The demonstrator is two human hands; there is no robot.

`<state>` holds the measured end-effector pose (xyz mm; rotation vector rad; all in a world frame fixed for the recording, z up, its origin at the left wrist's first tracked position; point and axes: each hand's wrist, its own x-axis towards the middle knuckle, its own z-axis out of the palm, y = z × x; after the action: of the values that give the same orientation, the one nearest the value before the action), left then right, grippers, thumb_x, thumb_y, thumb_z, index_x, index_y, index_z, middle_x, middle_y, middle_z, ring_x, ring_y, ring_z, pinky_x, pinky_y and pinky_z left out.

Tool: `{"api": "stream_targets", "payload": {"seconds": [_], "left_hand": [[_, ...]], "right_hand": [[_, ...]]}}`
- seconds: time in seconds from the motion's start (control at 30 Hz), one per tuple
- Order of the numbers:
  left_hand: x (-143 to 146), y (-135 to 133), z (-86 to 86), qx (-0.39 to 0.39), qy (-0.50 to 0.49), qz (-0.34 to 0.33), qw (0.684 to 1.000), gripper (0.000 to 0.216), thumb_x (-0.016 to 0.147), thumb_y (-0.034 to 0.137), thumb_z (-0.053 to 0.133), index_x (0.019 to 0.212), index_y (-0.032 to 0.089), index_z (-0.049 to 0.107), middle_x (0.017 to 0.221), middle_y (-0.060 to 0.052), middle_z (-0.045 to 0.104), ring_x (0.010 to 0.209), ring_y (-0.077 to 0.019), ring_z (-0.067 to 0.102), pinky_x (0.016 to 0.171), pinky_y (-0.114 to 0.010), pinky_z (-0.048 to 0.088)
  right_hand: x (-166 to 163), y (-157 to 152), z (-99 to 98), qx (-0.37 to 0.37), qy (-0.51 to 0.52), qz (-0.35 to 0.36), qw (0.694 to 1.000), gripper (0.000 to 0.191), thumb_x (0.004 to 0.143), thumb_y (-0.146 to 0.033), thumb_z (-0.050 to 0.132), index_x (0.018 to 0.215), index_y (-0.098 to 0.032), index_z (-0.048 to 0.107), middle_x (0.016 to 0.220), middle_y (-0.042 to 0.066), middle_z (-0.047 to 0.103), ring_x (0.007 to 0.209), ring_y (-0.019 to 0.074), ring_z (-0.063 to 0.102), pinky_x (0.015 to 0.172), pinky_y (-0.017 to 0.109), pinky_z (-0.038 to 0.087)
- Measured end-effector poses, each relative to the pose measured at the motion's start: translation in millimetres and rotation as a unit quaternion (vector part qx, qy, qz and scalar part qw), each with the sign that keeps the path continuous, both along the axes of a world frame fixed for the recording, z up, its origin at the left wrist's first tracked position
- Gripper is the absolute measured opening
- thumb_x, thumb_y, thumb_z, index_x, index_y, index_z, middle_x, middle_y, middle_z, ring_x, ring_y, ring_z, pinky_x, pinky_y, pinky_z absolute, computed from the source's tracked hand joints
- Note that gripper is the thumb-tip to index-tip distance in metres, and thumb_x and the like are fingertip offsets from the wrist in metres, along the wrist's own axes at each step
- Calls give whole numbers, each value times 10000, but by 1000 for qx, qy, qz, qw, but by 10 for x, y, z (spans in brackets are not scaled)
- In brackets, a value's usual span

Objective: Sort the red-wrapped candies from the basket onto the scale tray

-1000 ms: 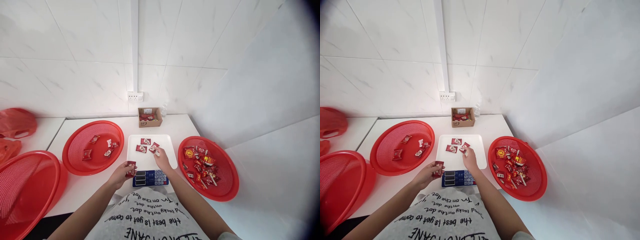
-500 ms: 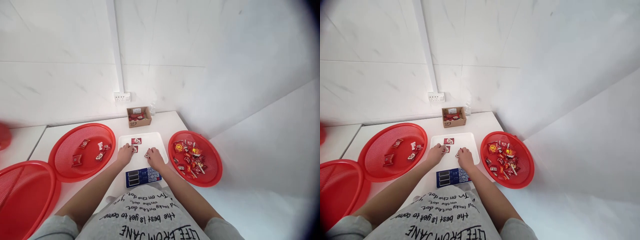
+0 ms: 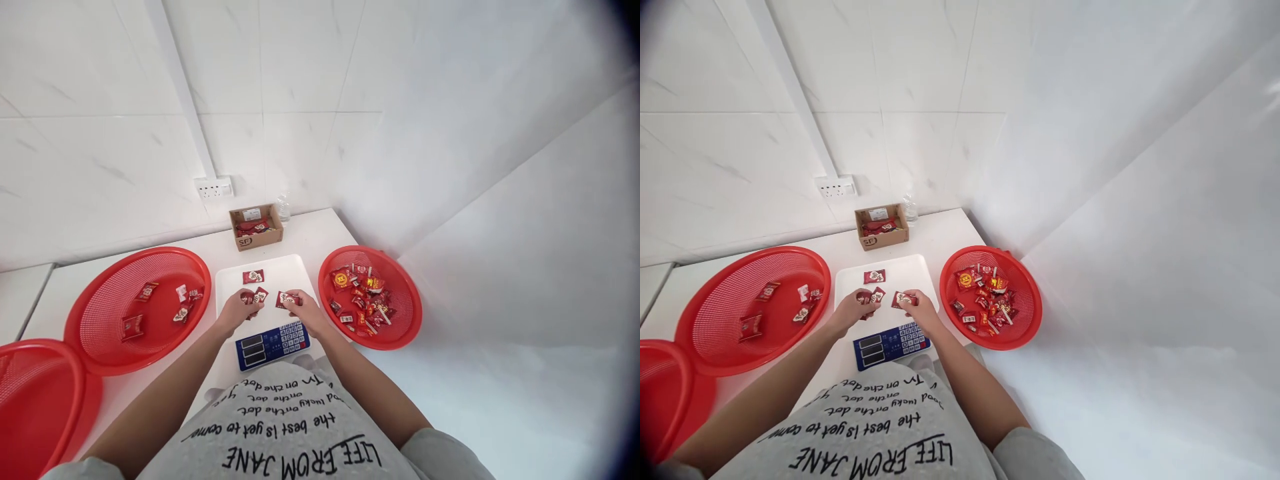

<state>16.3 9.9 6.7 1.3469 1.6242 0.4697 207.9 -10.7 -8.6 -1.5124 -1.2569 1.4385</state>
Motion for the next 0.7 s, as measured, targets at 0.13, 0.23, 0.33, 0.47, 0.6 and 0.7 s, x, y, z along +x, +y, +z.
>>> {"api": "stream_targets", "payload": {"seconds": [0.13,0.23,0.33,0.47,0.6,0.7], "left_hand": [[328,-302,37,-95,-277,59,954,423,608,348,733,945,141,584,663,-1,613,591,-137,585,601,-273,469],[489,-476,83,-160,-376,71,910,322,615,206,715,908,162,592,766,-19,654,712,-157,628,702,-287,499],[548,-557,117,-231,-430,106,867,370,629,151,713,976,185,589,944,-50,672,847,-187,644,795,-339,520],[613,-573,109,-264,-431,151,849,236,746,276,673,940,153,617,887,-72,683,794,-175,653,744,-326,555],[717,-561,126,-264,-416,190,849,141,776,229,649,869,126,627,741,-53,672,613,-117,629,603,-226,555],[760,-556,192,-261,-392,212,856,116,765,183,657,846,109,618,705,-54,663,563,-108,613,520,-202,540]], "right_hand": [[-26,-172,165,9,119,-5,993,318,725,-330,602,1016,-206,565,912,16,626,791,143,578,709,284,476],[13,-254,197,80,-5,-17,997,261,721,-248,603,979,-208,587,971,25,621,902,166,563,847,333,437],[90,-310,178,118,-99,-17,988,258,729,-215,593,987,-204,601,1010,44,609,967,182,547,889,345,415],[155,-409,193,145,-104,50,983,320,749,-199,581,1067,-214,615,1044,57,600,982,175,557,897,328,422],[280,-437,203,136,-56,96,984,410,771,-257,581,1180,-250,567,1141,54,588,1020,174,556,924,340,419],[597,-295,121,112,-63,34,991,452,800,-325,534,1236,-206,516,1169,83,585,927,176,589,849,343,468]]}}
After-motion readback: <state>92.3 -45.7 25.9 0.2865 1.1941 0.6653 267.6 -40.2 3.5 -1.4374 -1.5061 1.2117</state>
